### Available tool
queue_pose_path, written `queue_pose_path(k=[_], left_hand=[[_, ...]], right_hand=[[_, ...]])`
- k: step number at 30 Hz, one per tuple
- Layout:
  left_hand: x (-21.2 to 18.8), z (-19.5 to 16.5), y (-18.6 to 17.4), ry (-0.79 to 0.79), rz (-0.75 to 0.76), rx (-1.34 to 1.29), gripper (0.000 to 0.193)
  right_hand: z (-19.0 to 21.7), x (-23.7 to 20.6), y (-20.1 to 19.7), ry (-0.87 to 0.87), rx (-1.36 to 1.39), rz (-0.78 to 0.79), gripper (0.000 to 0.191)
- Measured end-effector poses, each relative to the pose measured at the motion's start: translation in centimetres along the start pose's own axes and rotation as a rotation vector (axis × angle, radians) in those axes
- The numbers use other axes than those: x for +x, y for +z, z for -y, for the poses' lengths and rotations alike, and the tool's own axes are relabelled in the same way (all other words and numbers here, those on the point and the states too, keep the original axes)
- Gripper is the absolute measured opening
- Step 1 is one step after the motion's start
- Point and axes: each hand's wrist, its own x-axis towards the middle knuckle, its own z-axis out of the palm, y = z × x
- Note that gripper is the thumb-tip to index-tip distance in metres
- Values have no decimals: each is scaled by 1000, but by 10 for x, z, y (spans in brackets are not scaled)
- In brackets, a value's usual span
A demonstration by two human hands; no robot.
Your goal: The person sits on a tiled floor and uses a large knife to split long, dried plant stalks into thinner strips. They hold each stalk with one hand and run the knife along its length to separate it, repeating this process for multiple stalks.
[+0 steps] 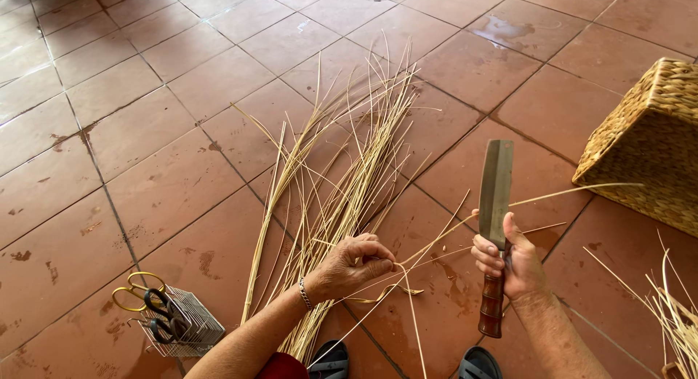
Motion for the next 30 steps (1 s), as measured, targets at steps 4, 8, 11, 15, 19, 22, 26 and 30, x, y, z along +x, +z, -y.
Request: queue_pose_path(k=[4, 8, 11, 15, 19, 22, 26, 30], left_hand=[[-2, 2, 4, -127, -25, -156, 14], [-1, 5, 6, -90, -147, -211, 13], [0, 8, 9, -87, -184, -197, 13], [6, 11, 19, -123, -195, -216, 14], [4, 11, 26, -220, -188, -197, 16], [4, 10, 23, -329, -167, -147, 13], [5, 12, 14, 79, -203, 102, 9], [4, 17, 11, 213, -207, 398, 7]], right_hand=[[6, -8, 13, -58, -5, 39, 65], [18, -35, 37, -92, 129, 346, 74], [14, -43, 57, 44, 30, 509, 77], [-12, -43, 77, 171, -260, 422, 72], [-24, -41, 78, 227, -280, 394, 64], [-27, -36, 74, 227, -269, 317, 57], [-28, -32, 67, 272, -160, 269, 63], [-26, -30, 64, 275, -153, 241, 66]])
